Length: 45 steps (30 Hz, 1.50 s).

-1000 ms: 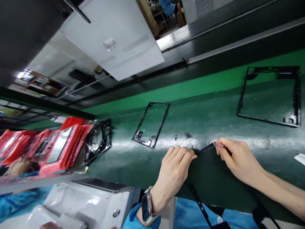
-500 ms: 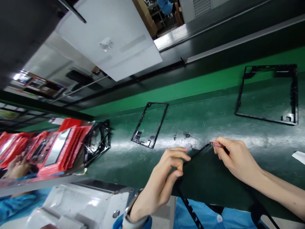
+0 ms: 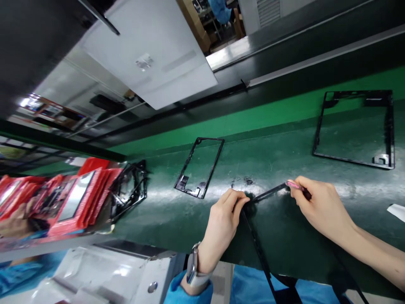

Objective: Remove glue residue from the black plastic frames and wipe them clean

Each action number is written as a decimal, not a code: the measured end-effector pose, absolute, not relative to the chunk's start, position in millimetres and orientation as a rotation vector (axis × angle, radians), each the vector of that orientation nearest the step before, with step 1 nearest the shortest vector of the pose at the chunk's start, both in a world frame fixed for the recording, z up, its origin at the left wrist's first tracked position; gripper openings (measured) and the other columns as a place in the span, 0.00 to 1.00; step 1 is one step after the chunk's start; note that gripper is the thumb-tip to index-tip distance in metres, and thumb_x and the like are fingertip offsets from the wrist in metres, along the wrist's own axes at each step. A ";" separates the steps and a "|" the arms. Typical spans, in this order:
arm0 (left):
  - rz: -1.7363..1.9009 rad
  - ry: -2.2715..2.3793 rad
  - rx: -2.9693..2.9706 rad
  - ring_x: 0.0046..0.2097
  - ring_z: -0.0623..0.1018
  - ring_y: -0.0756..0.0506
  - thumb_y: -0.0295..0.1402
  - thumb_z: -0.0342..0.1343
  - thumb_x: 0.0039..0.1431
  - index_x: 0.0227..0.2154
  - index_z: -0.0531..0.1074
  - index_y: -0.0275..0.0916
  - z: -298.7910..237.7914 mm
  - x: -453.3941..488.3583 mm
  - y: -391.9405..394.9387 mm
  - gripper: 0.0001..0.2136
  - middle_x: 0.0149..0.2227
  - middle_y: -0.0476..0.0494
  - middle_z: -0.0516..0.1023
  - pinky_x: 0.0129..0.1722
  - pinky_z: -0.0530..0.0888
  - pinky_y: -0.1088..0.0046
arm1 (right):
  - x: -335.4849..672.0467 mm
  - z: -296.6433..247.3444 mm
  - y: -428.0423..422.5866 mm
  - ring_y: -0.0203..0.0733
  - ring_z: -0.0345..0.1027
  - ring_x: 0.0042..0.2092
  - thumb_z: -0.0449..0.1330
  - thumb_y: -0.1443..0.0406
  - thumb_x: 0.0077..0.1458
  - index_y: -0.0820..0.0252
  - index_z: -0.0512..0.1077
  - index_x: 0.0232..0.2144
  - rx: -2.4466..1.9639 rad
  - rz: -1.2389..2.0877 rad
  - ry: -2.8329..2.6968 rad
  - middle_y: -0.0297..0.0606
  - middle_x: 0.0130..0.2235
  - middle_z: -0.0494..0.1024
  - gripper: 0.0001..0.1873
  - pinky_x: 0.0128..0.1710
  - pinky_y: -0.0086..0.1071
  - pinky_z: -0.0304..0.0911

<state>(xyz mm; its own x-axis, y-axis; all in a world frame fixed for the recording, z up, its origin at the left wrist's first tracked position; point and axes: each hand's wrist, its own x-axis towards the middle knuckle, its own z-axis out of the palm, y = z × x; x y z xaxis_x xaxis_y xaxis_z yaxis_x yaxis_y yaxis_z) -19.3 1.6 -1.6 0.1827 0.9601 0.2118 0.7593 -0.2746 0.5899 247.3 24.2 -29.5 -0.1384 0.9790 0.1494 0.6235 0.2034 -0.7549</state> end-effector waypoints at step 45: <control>0.580 1.430 2.280 0.41 0.82 0.48 0.29 0.56 0.75 0.45 0.80 0.41 32.8 -19.6 -18.6 0.07 0.41 0.45 0.80 0.43 0.78 0.75 | 241.2 -34.1 18.2 0.46 0.54 0.39 0.55 0.78 0.68 0.65 0.74 0.33 -0.895 0.294 -2.357 0.40 0.33 0.67 0.12 0.38 0.42 0.52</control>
